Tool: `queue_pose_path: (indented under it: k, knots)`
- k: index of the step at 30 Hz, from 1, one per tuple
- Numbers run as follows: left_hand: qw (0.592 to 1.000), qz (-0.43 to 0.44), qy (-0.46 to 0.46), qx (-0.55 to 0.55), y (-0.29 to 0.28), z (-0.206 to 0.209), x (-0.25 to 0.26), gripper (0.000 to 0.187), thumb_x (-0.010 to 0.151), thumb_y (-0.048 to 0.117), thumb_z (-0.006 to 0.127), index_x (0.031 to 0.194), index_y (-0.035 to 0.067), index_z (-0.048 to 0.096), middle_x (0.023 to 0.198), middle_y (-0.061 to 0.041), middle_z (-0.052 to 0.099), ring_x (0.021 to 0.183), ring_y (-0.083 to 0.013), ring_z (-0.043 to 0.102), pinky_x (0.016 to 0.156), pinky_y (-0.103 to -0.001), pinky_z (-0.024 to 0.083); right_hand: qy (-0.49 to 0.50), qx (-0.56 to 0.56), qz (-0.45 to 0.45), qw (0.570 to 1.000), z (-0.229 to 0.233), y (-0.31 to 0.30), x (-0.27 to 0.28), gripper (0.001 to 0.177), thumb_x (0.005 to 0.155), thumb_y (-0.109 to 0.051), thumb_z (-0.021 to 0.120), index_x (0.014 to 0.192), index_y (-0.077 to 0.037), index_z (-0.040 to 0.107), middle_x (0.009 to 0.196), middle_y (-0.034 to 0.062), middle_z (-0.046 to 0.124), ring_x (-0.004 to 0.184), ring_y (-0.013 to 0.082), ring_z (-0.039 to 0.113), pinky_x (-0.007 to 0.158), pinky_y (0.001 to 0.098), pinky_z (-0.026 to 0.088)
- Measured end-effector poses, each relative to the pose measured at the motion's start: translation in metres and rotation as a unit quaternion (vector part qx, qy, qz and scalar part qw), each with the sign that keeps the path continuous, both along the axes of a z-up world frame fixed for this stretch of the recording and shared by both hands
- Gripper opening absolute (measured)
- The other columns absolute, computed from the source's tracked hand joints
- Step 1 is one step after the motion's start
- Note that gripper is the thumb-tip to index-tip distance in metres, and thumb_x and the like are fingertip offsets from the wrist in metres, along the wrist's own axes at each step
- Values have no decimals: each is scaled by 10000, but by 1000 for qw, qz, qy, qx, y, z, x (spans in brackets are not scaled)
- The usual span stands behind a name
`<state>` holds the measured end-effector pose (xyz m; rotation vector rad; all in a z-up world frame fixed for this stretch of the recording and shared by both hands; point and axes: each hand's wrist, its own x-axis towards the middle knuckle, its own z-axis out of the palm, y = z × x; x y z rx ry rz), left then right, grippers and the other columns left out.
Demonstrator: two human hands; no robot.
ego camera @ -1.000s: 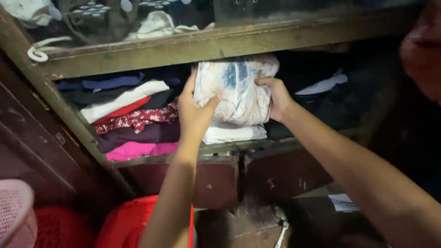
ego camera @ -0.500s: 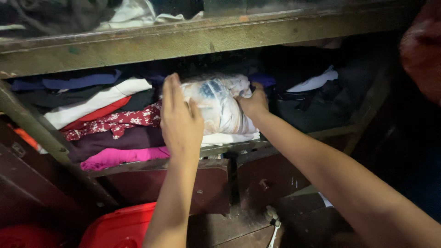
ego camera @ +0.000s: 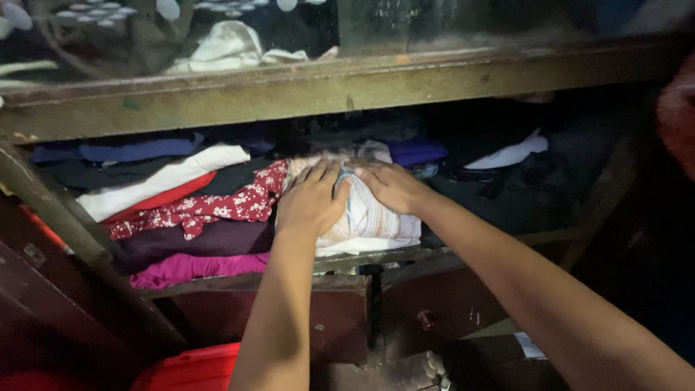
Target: The person folds and organizes items of clothing, including a plaid skirt and several shirts, and places them into a wooden wardrobe.
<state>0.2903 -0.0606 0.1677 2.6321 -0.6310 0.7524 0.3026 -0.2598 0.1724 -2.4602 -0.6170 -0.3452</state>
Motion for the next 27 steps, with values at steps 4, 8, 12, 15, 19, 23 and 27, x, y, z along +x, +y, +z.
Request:
queue_pose_path:
  k: [4,8,12,15,19,23,27]
  knots:
    - [987,46,156,7,-3,17,-14,590,970,531,408,1389,169,614,1468,-96,572,1320,-313,568,1099,-429,449,69,-39,-61,995,7,4,-8,550,1041,-501,352,1368,-170,647,1306,191,671,1245,410,605,1089,421,460]
    - [963,97,245,52,-8,30,-24,540,990,525,428,1372,214,649,1393,-142,639,1290,-333,599,1092,-445,468,116,-69,-98,986,7,3,-3,575,1029,-540,357,1318,-171,689,1218,229,688,1191,440,618,1071,451,455]
    - [992,-30,61,-106,4,-2,-17,543,923,495,496,1344,186,644,1367,-144,636,1234,-363,582,1022,-454,447,90,-46,-46,994,-18,0,8,600,1010,-542,314,1428,-193,565,1428,172,576,1346,374,502,1133,420,381]
    - [987,-51,58,-142,12,-22,-6,587,917,540,517,1360,176,643,1372,-149,639,1254,-350,589,1043,-438,460,93,-21,-26,995,-47,-4,15,624,1039,-551,261,1531,-194,401,1590,144,393,1474,335,320,1183,433,253]
    - [989,-1,130,-71,12,-17,8,594,927,569,552,1368,179,629,1407,-133,603,1304,-326,556,1086,-428,448,62,-16,-13,998,-54,-7,22,591,1071,-517,287,1524,-159,410,1612,138,392,1495,312,327,1214,424,254]
    - [996,16,82,-35,10,-7,-5,653,918,588,552,1426,179,559,1477,-107,537,1347,-331,502,1031,-469,457,27,-78,-85,993,-24,1,-14,519,1045,-469,393,1448,-191,565,1472,96,599,1387,286,529,1164,415,411]
    - [991,0,-126,-43,21,-7,-41,673,1005,551,567,1536,141,512,1581,-104,507,1466,-344,471,1121,-464,449,-87,-37,-76,993,13,11,-51,484,1017,-430,476,1415,-181,594,1459,66,611,1368,267,537,1157,486,408]
